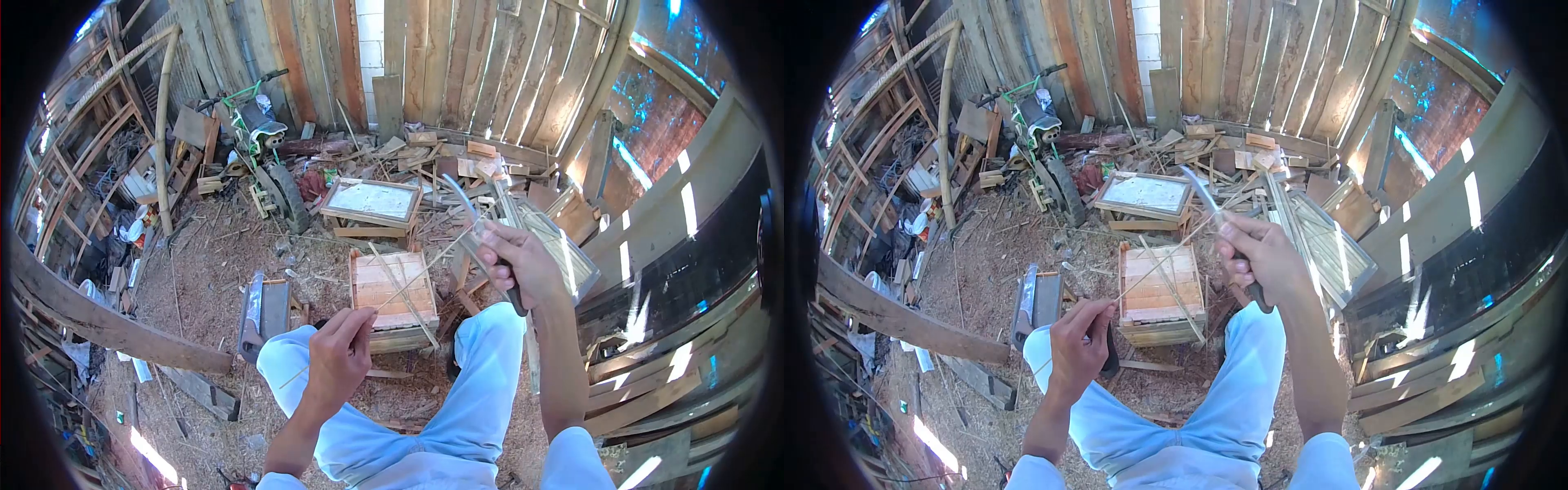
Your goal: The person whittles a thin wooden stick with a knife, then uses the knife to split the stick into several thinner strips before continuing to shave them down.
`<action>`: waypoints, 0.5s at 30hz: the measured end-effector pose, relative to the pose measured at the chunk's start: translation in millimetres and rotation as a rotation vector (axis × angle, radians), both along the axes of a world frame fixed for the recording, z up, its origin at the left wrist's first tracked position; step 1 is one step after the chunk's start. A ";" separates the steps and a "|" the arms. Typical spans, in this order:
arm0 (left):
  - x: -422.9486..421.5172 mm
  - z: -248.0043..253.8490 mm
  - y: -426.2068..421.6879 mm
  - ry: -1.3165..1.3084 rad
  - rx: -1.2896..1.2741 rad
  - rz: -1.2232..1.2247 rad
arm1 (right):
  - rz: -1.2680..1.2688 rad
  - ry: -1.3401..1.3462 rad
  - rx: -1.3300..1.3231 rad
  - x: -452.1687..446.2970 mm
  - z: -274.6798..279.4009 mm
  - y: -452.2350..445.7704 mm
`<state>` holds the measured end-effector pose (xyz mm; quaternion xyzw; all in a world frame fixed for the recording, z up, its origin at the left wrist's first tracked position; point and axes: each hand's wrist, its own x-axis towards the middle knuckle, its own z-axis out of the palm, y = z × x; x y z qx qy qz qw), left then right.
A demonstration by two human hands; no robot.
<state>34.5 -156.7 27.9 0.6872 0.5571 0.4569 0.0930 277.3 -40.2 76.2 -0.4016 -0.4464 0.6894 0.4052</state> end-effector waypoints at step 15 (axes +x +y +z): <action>-12.3 -11.7 23.4 -0.116 0.015 0.149 | -0.073 -0.164 0.100 -10.1 0.2 -11.4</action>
